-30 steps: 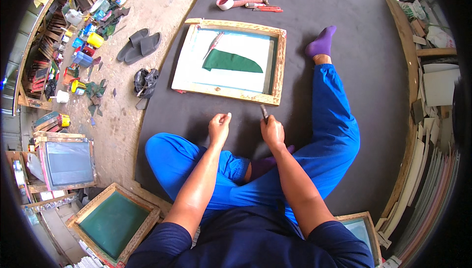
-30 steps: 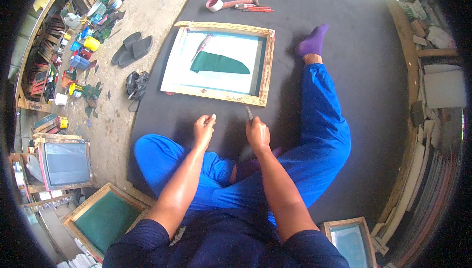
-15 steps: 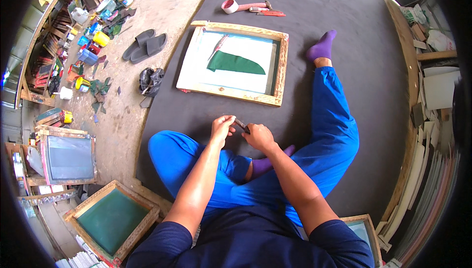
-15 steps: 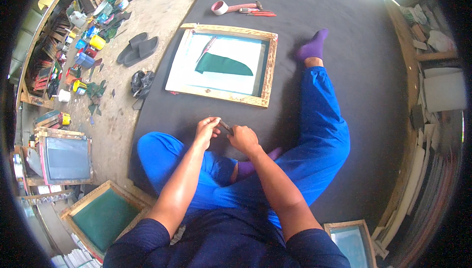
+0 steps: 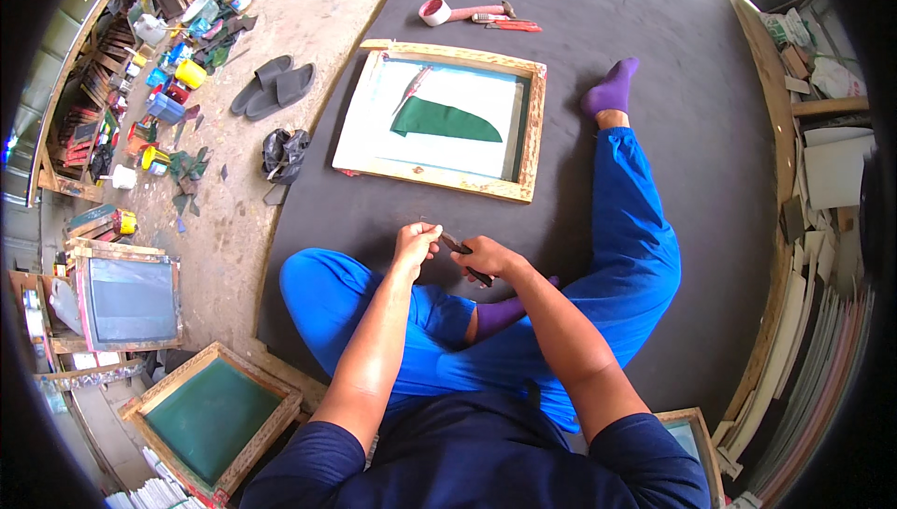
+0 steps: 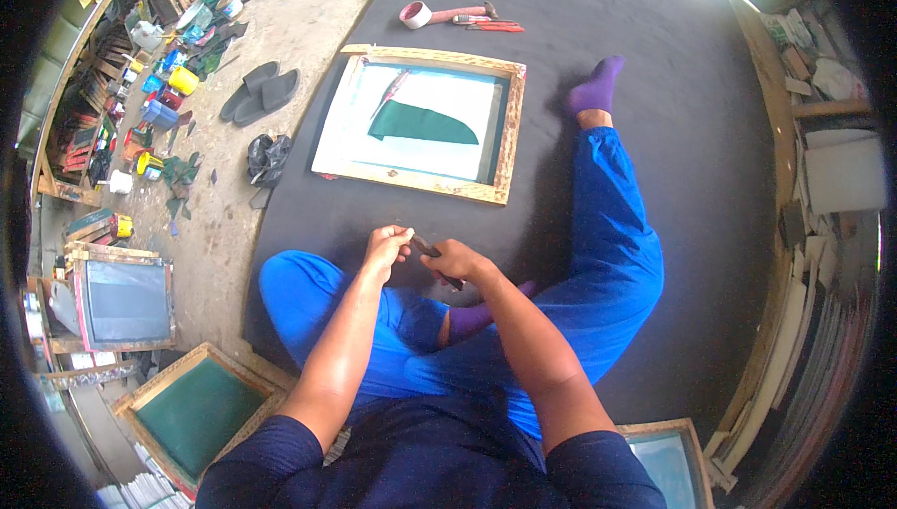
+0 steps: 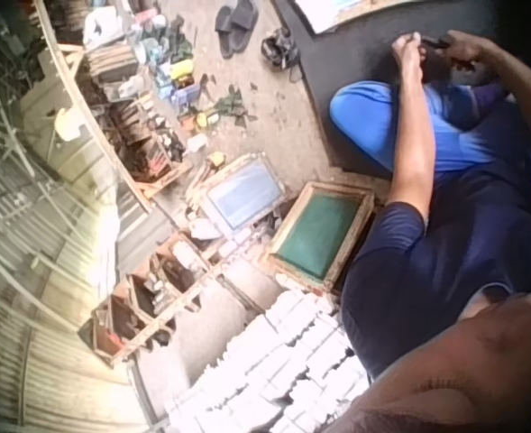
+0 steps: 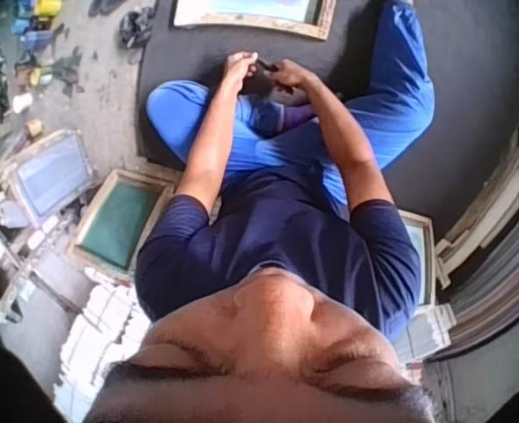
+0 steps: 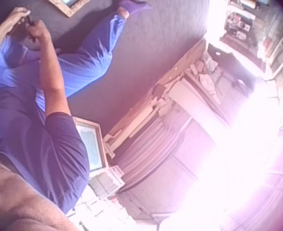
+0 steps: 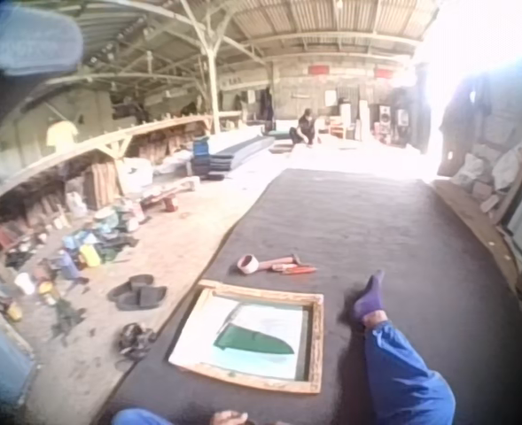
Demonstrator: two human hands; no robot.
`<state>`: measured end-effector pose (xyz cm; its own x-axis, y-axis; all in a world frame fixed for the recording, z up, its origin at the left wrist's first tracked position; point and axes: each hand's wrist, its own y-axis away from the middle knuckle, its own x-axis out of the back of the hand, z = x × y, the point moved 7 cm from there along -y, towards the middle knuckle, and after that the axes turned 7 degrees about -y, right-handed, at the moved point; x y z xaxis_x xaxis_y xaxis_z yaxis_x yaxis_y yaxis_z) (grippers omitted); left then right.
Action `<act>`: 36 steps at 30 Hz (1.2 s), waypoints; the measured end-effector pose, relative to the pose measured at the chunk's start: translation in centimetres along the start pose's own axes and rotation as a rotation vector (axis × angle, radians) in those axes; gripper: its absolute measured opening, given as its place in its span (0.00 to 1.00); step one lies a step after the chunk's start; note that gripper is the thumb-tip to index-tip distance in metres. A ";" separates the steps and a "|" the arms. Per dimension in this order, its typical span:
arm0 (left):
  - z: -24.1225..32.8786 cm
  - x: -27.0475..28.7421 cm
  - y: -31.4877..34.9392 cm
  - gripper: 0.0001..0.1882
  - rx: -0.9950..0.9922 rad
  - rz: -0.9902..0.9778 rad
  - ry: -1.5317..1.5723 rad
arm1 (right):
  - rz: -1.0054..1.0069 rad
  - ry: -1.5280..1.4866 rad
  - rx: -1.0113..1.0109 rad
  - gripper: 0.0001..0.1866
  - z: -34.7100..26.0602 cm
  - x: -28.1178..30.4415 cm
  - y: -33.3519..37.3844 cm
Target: The person sits on the floor and uses a small tool to scrape or clean the inner edge of a wooden frame holding a screen. They then use pliers to adjust or remove a small piece from the frame's corner.
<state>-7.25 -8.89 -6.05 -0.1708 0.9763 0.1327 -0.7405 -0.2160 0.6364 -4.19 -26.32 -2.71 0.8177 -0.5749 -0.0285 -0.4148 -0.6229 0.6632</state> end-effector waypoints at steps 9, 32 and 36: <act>0.3 1.5 -0.5 0.11 -0.012 0.080 0.049 | -0.065 -0.089 -0.095 0.19 1.9 1.0 0.7; -1.1 2.3 -2.7 0.18 -0.121 0.424 -0.185 | 0.176 -0.046 -0.456 0.18 3.6 17.9 5.3; -0.1 2.1 -1.9 0.18 -0.177 0.440 -0.171 | 0.118 -0.079 -0.505 0.19 2.4 18.1 5.5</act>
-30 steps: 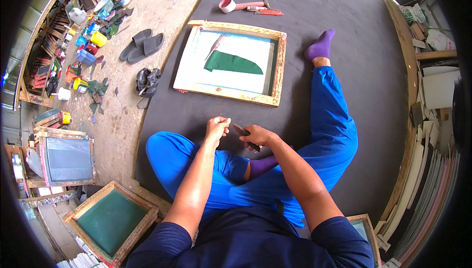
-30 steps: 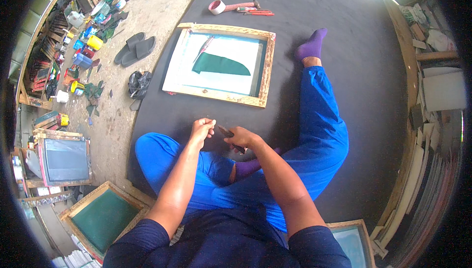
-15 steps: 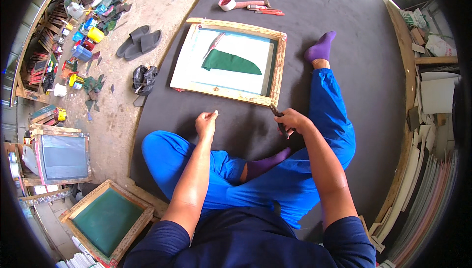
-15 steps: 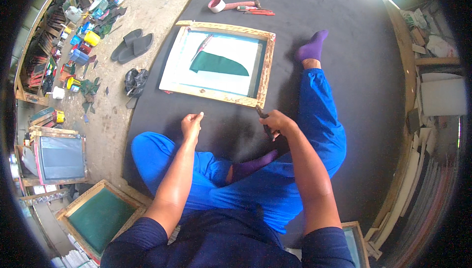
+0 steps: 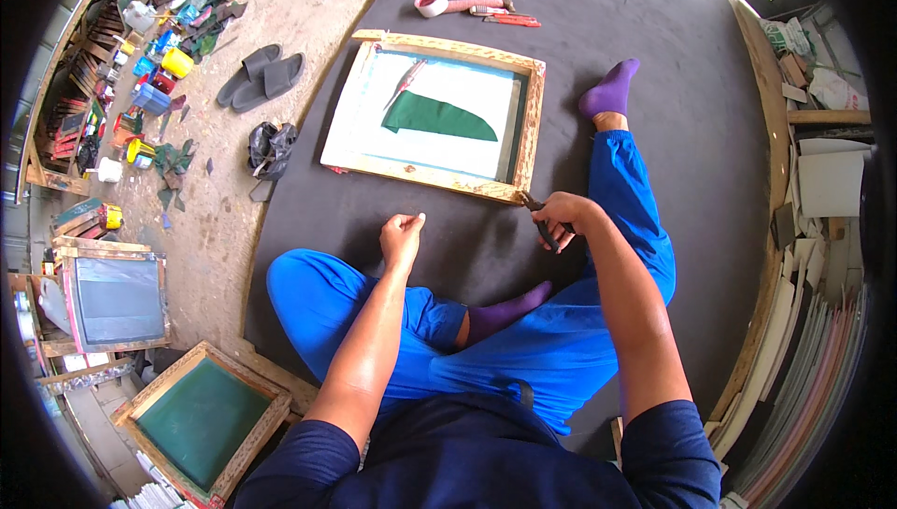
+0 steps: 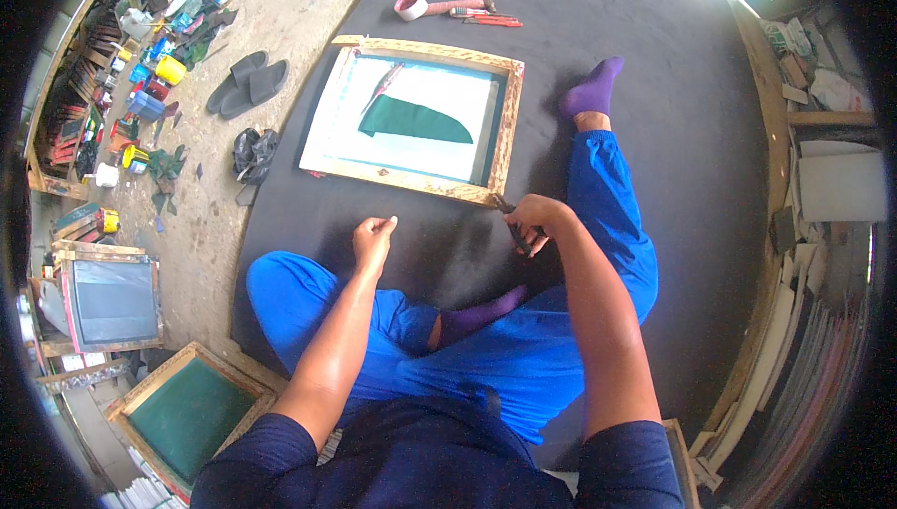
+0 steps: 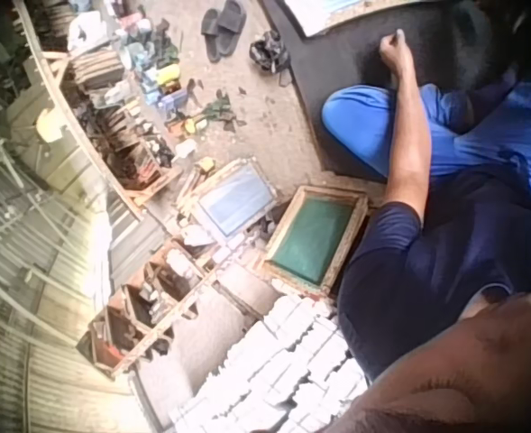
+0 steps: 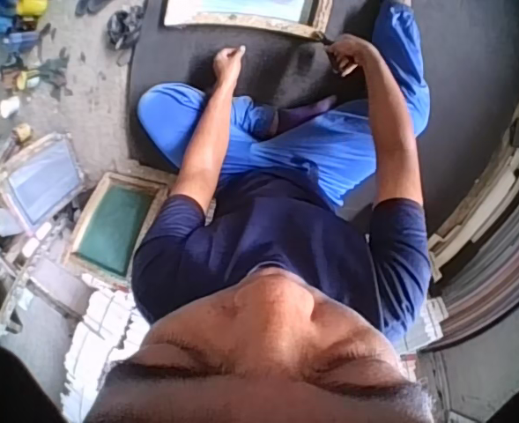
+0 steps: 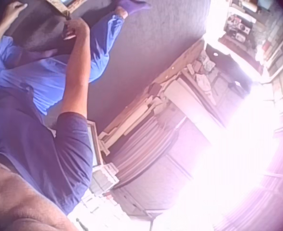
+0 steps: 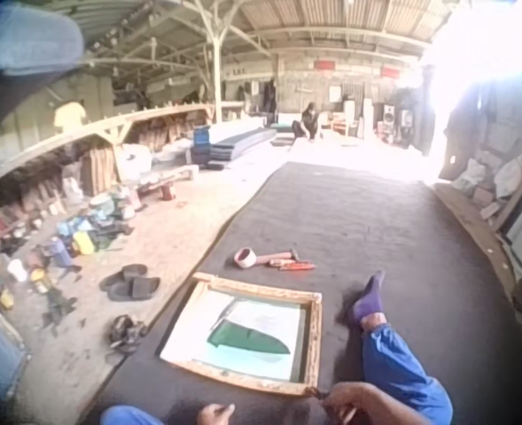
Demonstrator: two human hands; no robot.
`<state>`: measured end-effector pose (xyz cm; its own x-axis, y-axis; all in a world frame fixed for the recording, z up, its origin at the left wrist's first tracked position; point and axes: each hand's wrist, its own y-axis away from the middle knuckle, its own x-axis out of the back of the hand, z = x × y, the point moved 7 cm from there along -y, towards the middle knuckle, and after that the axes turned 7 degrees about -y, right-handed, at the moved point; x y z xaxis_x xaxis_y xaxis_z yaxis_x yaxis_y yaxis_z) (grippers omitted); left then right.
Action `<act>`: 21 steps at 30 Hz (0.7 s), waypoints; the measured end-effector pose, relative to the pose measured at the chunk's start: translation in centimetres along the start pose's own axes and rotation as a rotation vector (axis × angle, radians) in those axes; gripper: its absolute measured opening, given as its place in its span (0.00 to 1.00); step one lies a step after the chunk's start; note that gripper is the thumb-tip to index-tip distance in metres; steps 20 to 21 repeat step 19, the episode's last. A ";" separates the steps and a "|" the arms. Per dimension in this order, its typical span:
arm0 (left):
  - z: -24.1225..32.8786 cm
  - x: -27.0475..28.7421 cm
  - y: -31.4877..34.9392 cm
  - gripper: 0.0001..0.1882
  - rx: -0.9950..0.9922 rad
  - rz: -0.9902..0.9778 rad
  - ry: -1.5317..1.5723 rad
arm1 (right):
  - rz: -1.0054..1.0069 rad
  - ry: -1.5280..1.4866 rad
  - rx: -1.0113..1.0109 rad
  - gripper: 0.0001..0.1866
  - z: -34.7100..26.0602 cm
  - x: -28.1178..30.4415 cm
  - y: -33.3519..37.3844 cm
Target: The person sits on the floor and uses a small tool to scrape or clean the inner edge of a wooden frame holding a screen. They then use pliers to adjust or remove a small piece from the frame's corner.
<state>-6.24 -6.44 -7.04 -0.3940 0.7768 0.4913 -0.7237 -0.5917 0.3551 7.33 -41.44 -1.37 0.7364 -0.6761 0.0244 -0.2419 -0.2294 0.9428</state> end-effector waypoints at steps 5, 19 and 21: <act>1.0 0.0 0.5 0.17 -0.027 0.000 -0.047 | -0.040 0.063 -0.096 0.25 -0.8 1.7 -0.1; 1.6 -1.4 0.4 0.16 -0.045 -0.019 -0.012 | -0.088 0.201 -0.176 0.25 0.0 2.5 -3.2; 1.6 -1.4 0.4 0.16 -0.045 -0.019 -0.012 | -0.088 0.201 -0.176 0.25 0.0 2.5 -3.2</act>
